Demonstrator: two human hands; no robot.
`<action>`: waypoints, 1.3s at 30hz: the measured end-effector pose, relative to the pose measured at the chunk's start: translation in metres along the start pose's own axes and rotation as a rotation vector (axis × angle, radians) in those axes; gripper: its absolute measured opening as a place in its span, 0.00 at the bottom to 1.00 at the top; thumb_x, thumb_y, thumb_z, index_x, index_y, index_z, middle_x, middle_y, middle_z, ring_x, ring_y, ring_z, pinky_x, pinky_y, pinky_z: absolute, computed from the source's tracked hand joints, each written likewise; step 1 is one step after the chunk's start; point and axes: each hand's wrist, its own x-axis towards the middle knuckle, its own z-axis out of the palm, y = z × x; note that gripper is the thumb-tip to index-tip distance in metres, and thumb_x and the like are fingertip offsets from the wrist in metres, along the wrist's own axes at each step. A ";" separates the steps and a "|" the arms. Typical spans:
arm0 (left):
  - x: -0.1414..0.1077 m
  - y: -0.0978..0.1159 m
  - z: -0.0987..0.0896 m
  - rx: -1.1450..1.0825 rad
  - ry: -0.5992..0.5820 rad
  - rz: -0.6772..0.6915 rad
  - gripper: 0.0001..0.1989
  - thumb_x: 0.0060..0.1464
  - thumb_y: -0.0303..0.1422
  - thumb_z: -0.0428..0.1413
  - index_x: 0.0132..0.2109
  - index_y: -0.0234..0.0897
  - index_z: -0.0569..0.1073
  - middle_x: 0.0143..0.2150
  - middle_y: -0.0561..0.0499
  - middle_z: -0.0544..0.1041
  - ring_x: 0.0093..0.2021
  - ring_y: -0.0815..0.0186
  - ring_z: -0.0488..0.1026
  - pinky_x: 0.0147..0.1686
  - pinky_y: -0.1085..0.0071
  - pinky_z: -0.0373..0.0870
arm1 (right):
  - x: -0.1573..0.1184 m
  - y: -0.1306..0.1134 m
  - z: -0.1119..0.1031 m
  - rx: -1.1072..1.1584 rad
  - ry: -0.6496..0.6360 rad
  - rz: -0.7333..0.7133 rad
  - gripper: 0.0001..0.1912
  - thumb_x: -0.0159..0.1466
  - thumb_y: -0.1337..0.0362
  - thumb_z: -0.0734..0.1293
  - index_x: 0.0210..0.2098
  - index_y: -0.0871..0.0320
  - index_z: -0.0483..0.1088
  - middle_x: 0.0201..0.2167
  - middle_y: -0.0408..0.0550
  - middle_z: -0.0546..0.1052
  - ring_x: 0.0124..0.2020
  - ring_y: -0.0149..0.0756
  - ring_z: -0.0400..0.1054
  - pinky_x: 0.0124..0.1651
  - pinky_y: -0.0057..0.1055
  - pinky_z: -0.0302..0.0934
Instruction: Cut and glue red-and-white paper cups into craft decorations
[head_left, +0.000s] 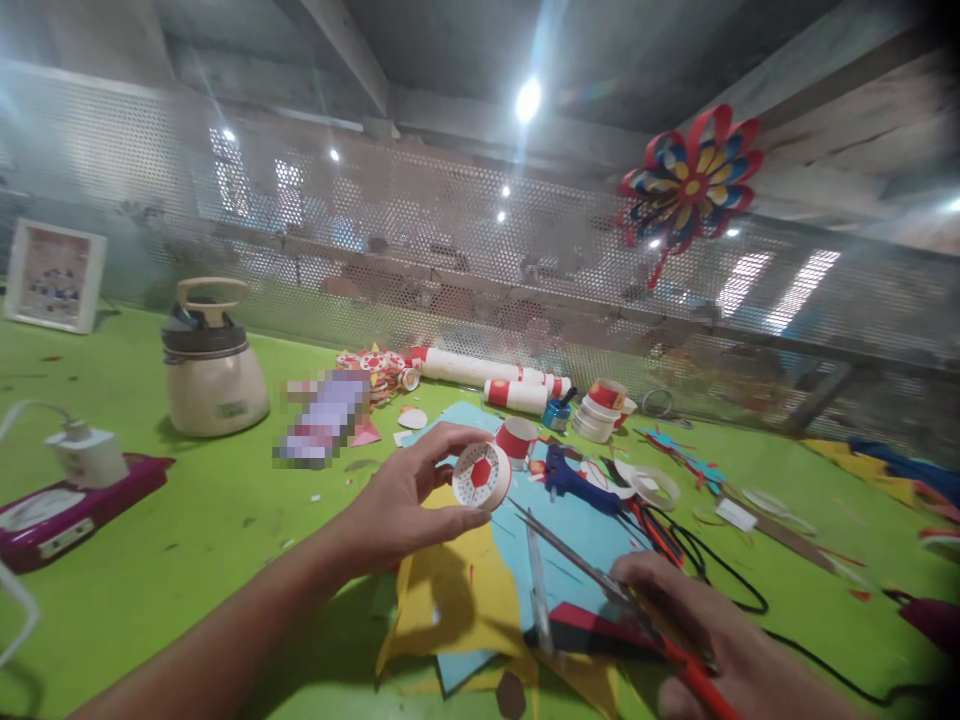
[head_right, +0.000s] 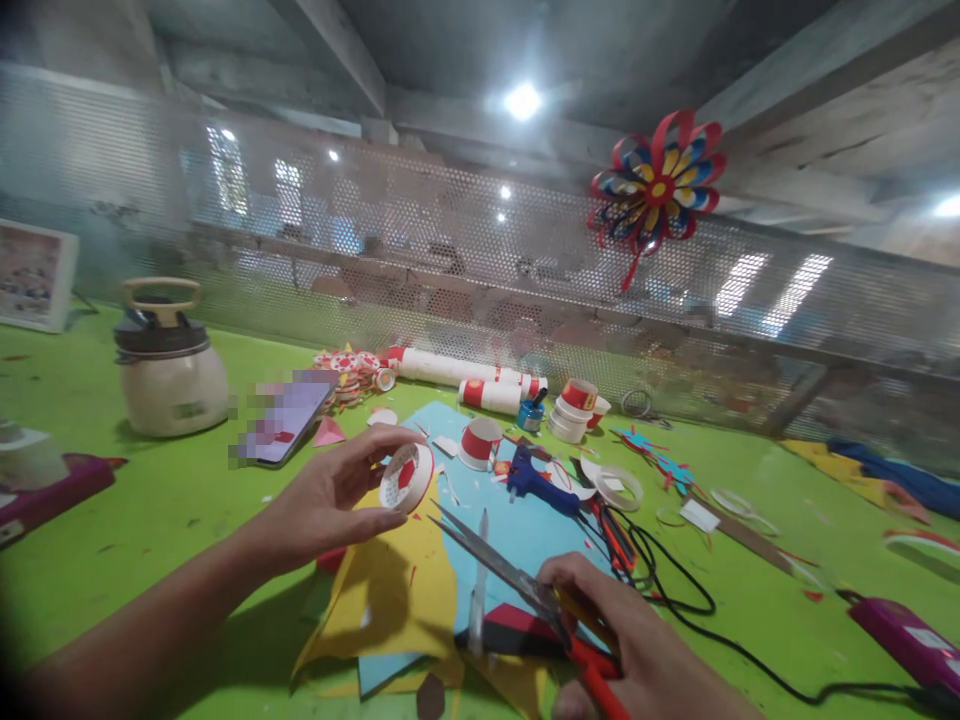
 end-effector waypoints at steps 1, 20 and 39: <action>0.000 0.001 0.000 -0.015 -0.005 -0.002 0.22 0.49 0.29 0.61 0.52 0.42 0.69 0.50 0.47 0.69 0.50 0.62 0.71 0.54 0.59 0.69 | 0.001 -0.003 0.001 0.018 0.006 0.008 0.24 0.50 0.64 0.69 0.47 0.50 0.66 0.50 0.50 0.72 0.52 0.51 0.65 0.47 0.36 0.63; -0.001 -0.002 -0.005 -0.058 -0.118 -0.038 0.24 0.51 0.30 0.62 0.55 0.39 0.68 0.55 0.44 0.67 0.55 0.60 0.67 0.58 0.59 0.63 | 0.008 -0.006 0.017 -0.131 0.135 -0.137 0.13 0.52 0.63 0.70 0.38 0.54 0.71 0.33 0.46 0.75 0.33 0.40 0.69 0.34 0.30 0.65; -0.004 0.002 -0.005 -0.073 -0.157 0.008 0.24 0.51 0.28 0.61 0.55 0.39 0.68 0.55 0.46 0.67 0.55 0.63 0.67 0.57 0.64 0.64 | 0.010 -0.009 0.031 -0.039 0.290 -0.309 0.03 0.57 0.63 0.65 0.31 0.54 0.68 0.25 0.42 0.71 0.23 0.31 0.65 0.25 0.23 0.61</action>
